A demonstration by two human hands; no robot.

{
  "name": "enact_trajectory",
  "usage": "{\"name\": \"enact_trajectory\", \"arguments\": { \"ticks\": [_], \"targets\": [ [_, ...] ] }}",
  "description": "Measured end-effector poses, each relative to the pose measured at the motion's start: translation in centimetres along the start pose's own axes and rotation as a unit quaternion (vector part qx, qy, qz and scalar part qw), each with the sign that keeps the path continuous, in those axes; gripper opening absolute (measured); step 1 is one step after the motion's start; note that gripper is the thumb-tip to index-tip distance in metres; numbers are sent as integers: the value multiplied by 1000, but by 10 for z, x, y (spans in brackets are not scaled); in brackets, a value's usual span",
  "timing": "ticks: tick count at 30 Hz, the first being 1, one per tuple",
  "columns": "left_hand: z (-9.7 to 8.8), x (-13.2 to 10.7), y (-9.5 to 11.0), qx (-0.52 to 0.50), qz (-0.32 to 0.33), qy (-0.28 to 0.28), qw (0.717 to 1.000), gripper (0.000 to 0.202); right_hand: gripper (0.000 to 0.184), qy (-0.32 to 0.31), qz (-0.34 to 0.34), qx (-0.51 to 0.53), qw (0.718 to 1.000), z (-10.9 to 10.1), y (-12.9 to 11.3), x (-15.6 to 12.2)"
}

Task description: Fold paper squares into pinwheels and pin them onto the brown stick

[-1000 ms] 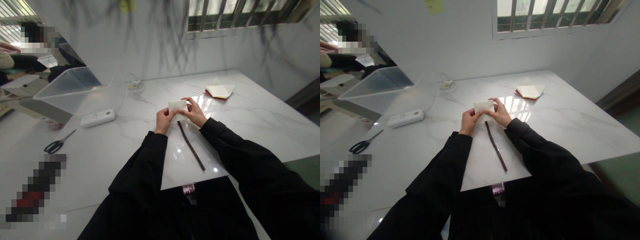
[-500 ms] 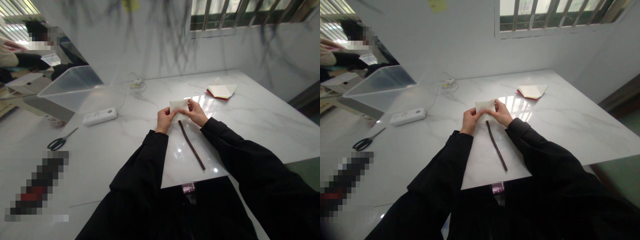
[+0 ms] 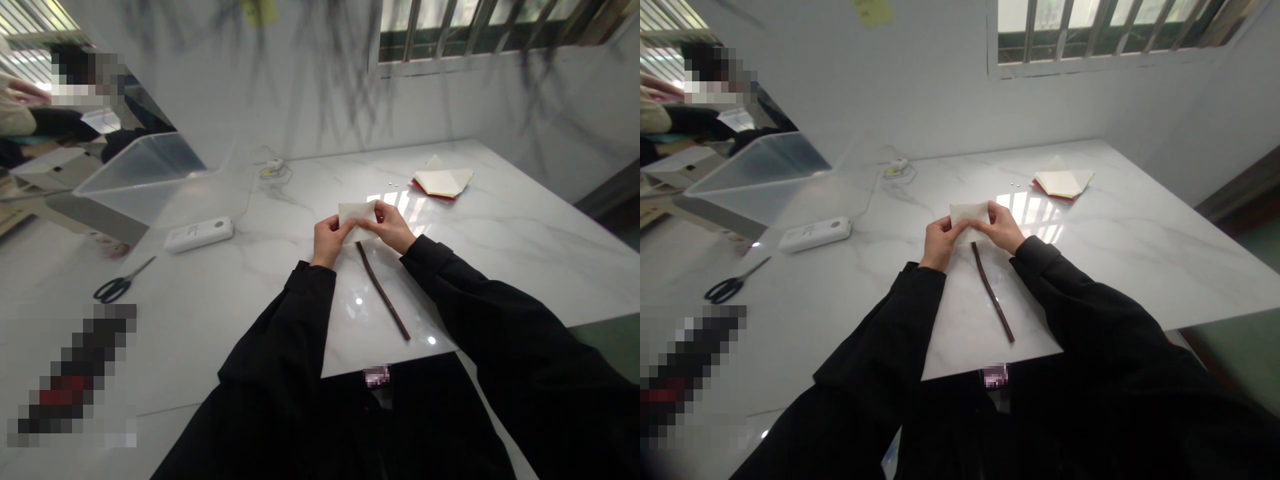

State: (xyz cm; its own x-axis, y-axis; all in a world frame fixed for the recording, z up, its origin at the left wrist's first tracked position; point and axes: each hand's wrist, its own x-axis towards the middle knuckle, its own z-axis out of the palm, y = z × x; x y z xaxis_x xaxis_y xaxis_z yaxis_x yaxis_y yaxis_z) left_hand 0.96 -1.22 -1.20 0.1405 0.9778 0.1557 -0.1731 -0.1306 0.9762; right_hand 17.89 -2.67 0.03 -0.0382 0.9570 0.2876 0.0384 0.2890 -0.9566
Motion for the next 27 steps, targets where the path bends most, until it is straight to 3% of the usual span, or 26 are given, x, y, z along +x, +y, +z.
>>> {"name": "enact_trajectory", "arguments": {
  "ticks": [9,13,19,24,27],
  "targets": [
    [1,-1,1,-1,3,-2,1000,48,51,2,9,17,1000,-2,3,-1],
    [1,-1,2,-17,-8,-1,1000,49,57,5,15,49,999,-2,5,-1],
    [2,-3,6,-25,-7,8,1000,45,55,25,76,89,993,-5,9,-1],
    [3,-4,9,-19,-5,-8,1000,47,53,-36,69,93,993,-8,10,-3],
    [0,-2,13,-10,-20,-18,1000,49,51,-33,94,100,990,-12,12,-2]
  ]
}}
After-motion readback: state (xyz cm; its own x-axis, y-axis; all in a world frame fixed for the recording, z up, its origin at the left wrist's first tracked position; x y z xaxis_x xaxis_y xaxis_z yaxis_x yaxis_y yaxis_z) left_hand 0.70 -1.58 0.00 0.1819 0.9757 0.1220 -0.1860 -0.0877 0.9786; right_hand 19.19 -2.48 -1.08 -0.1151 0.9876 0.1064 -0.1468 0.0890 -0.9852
